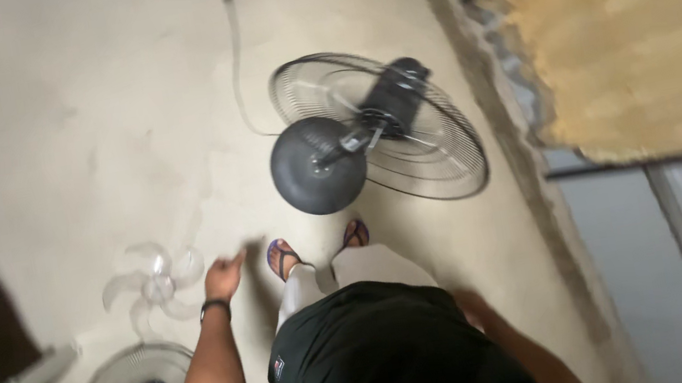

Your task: The person assembles a standing fan by attaching the front grille, inserting the fan blade, and securing the rear grille. The person handles the fan parts by hand and positions the assembled fan upright on the floor.

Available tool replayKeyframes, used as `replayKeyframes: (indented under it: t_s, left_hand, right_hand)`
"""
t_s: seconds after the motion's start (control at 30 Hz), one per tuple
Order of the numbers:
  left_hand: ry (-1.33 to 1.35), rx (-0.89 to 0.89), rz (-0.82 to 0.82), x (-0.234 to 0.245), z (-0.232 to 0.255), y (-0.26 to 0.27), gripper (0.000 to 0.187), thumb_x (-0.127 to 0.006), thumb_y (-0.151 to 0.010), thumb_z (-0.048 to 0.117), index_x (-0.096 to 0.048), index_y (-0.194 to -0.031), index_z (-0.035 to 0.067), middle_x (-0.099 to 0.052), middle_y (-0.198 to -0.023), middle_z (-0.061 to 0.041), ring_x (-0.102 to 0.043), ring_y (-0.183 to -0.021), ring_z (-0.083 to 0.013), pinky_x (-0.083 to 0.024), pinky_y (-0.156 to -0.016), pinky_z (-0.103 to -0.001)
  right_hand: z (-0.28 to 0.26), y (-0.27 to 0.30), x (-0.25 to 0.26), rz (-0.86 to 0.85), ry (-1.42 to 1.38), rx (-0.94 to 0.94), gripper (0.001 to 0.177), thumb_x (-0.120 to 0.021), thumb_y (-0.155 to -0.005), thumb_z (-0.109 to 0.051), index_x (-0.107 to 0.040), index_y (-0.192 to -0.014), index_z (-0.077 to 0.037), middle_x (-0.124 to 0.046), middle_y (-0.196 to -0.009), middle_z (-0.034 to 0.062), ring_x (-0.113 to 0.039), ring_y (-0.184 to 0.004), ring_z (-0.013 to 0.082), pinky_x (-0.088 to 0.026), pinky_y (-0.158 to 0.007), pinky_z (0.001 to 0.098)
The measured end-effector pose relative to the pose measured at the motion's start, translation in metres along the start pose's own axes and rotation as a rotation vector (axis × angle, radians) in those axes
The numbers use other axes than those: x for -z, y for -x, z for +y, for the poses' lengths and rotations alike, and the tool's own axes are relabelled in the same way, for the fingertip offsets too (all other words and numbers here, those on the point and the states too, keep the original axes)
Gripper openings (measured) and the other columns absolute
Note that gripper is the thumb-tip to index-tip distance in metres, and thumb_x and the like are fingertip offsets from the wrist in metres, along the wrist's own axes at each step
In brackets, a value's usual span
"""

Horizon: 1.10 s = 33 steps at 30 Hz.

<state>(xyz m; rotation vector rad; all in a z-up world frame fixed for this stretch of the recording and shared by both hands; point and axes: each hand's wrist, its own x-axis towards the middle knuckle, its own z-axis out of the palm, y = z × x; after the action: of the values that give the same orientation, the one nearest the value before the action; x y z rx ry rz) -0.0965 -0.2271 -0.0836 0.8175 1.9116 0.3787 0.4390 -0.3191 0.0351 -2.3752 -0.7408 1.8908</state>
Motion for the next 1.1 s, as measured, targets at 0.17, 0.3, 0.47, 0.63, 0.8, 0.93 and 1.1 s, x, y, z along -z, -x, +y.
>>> replayKeyframes:
  t_s: [0.17, 0.3, 0.47, 0.63, 0.8, 0.93, 1.1]
  left_hand:
    - [0.058, 0.464, 0.079, 0.017, -0.103, 0.127, 0.064, -0.069, -0.087, 0.056, -0.073, -0.119, 0.001, -0.071, -0.127, -0.023, -0.064, -0.123, -0.0383, -0.046, -0.108, -0.044]
    - [0.168, 0.619, 0.148, 0.001, -0.152, 0.211, 0.064, -0.072, -0.087, 0.053, -0.072, -0.119, -0.001, -0.069, -0.127, -0.024, -0.063, -0.122, -0.0389, -0.045, -0.107, -0.046]
    - [0.188, 0.565, 0.209, -0.054, -0.177, 0.269, 0.062, -0.073, -0.085, 0.055, -0.075, -0.11, -0.002, -0.076, -0.111, -0.023, -0.071, -0.108, -0.0356, -0.052, -0.099, -0.042]
    - [0.216, 0.431, 0.191, -0.104, -0.181, 0.272, 0.055, -0.07, -0.087, 0.054, -0.07, -0.097, 0.0, -0.072, -0.09, -0.019, -0.066, -0.086, -0.0319, -0.052, -0.083, -0.041]
    - [0.379, 0.382, 0.262, -0.124, -0.172, 0.289, 0.042, -0.075, -0.088, 0.042, -0.069, -0.093, 0.001, -0.072, -0.086, -0.015, -0.064, -0.08, -0.0258, -0.053, -0.081, -0.035]
    - [0.443, 0.412, 0.322, -0.129, -0.193, 0.303, 0.038, -0.075, -0.084, 0.04, -0.069, -0.099, 0.005, -0.074, -0.092, -0.01, -0.069, -0.086, -0.0226, -0.053, -0.082, -0.034]
    - [0.162, 0.362, 0.156, -0.155, -0.282, 0.288, 0.044, -0.068, -0.099, 0.047, -0.074, -0.103, 0.004, -0.076, -0.107, -0.014, -0.072, -0.101, -0.0306, -0.054, -0.092, -0.041]
  right_hand:
    - [-0.01, -0.024, 0.029, -0.052, 0.731, 0.947, 0.035, -0.059, -0.093, -0.033, -0.072, -0.113, -0.008, -0.074, -0.103, 0.0167, -0.069, -0.095, 0.0381, -0.055, -0.079, 0.0488]
    - [-0.029, -0.051, 0.034, -0.049, 0.351, 0.207, 0.037, -0.058, -0.098, -0.035, -0.071, -0.119, -0.007, -0.075, -0.1, 0.0137, -0.069, -0.083, 0.0297, -0.056, -0.066, 0.0444]
    - [-0.099, -0.078, 0.02, -0.12, 0.232, 0.372, 0.036, -0.056, -0.099, -0.034, -0.069, -0.121, -0.008, -0.074, -0.102, 0.0082, -0.068, -0.08, 0.0195, -0.056, -0.06, 0.0372]
    - [-0.129, -0.086, -0.03, -0.112, 0.466, 0.476, 0.03, -0.05, -0.105, -0.029, -0.068, -0.115, -0.008, -0.074, -0.1, 0.0041, -0.07, -0.083, 0.0159, -0.055, -0.066, 0.0319]
    - [-0.089, -0.086, -0.063, -0.24, 0.611, 0.469, 0.029, -0.053, -0.104, -0.03, -0.071, -0.111, -0.008, -0.073, -0.099, 0.0061, -0.068, -0.082, 0.0165, -0.054, -0.066, 0.0331]
    - [-0.04, -0.094, -0.084, -0.403, 0.842, 0.623, 0.021, -0.06, -0.099, -0.021, -0.071, -0.107, -0.006, -0.076, -0.101, 0.0025, -0.07, -0.082, 0.0169, -0.058, -0.075, 0.0293]
    - [0.0, -0.109, -0.121, -0.432, 0.874, 0.606, 0.017, -0.069, -0.099, -0.017, -0.07, -0.103, -0.001, -0.075, -0.095, 0.0065, -0.07, -0.089, 0.0145, -0.056, -0.082, 0.0295]
